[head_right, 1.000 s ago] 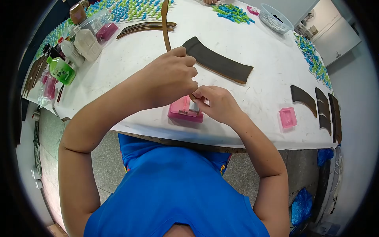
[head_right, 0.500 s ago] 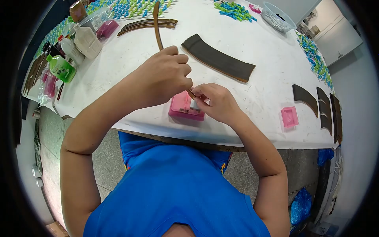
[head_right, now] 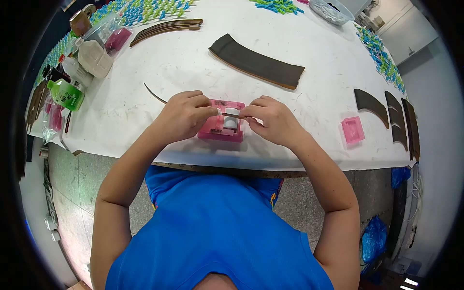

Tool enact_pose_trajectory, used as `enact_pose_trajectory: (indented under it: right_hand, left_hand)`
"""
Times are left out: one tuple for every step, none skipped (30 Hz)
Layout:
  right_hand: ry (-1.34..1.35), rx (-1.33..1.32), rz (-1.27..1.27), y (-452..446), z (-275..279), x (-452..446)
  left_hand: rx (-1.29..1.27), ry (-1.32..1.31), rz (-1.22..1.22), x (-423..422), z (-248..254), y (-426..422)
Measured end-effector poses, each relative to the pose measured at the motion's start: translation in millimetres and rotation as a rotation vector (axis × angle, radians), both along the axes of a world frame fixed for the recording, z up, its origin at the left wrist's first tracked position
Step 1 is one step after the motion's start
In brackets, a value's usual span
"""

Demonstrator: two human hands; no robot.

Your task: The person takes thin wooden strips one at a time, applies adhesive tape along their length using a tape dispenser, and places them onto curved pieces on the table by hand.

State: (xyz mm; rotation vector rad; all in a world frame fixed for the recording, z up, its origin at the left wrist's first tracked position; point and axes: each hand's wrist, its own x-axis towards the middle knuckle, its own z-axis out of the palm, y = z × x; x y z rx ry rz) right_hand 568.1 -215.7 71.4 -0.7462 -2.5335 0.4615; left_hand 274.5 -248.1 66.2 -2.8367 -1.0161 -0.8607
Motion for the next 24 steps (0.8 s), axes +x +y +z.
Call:
enact_pose_trajectory:
  right_hand:
    - [0.000, -0.002, -0.003, 0, 0, 1]
    - [-0.007, -0.005, -0.008, 0, 0, 1]
    - [-0.014, -0.008, -0.013, 0, -1, 2]
    - [-0.012, -0.009, -0.015, 0, -1, 2]
    - [-0.003, -0.012, -0.014, 0, -2, 2]
    - [0.006, -0.014, -0.013, 0, -2, 3]
    - [0.008, -0.015, -0.016, 1, -2, 4]
    - [0.006, -0.009, -0.011, 1, -2, 4]
    - [0.003, -0.004, -0.006, 1, -2, 5]
    - [0.004, -0.006, -0.008, 0, -2, 7]
    - [-0.002, -0.004, -0.014, 0, -2, 10]
    - [-0.009, -0.001, -0.019, -1, -1, 13]
    - [-0.010, -0.003, -0.021, -2, 0, 18]
    - [-0.027, -0.006, -0.038, -3, 2, 24]
    - [-0.045, -0.009, -0.053, -4, 3, 31]
    - [-0.045, -0.009, -0.053, -6, 2, 40]
    - [-0.053, -0.008, -0.099, -8, 2, 51]
    - [-0.061, -0.006, -0.144, -11, 2, 62]
    - [-0.062, -0.007, -0.141, -13, 3, 75]
    - [-0.074, -0.023, -0.201, -17, 3, 89]
    - [-0.085, -0.038, -0.260, -19, 4, 103]
    - [-0.085, -0.039, -0.259, -21, 4, 116]
    - [-0.104, -0.038, -0.318, -24, 4, 130]
    - [-0.123, -0.037, -0.378, -26, 4, 142]
  left_hand:
    - [-0.002, 0.000, -0.003, 1, -1, 0]
    - [0.010, -0.014, 0.003, 2, -2, 0]
    - [0.023, -0.027, 0.009, 2, -3, 1]
    - [0.021, -0.026, 0.006, 2, -3, 1]
    - [0.019, -0.024, 0.006, 2, -3, 1]
    - [0.017, -0.022, 0.006, 2, -3, 1]
    - [0.016, -0.020, 0.004, 2, -4, 1]
    - [0.015, -0.017, 0.004, 3, -4, 1]
    - [0.015, -0.013, 0.003, 3, -4, 1]
    - [0.013, -0.012, 0.000, 4, -5, 1]
    - [0.016, -0.018, -0.005, 5, -5, 1]
    - [0.019, -0.024, -0.010, 7, -6, 1]
    - [0.017, -0.024, -0.011, 8, -7, 2]
    - [0.014, -0.025, -0.012, 8, -8, 2]
    - [0.012, -0.025, -0.012, 9, -8, 3]
    - [0.012, -0.026, -0.012, 10, -8, 3]
    - [-0.005, -0.027, -0.018, 11, -7, 2]
    - [-0.023, -0.030, -0.024, 12, -6, 2]
    - [-0.024, -0.031, -0.021, 13, -7, 3]
    - [-0.008, -0.023, -0.023, 13, -8, 4]
    - [0.008, -0.016, -0.024, 14, -8, 5]
    - [0.007, -0.016, -0.023, 15, -9, 6]
    - [0.018, -0.034, -0.029, 17, -9, 6]
    - [0.030, -0.051, -0.036, 18, -10, 6]
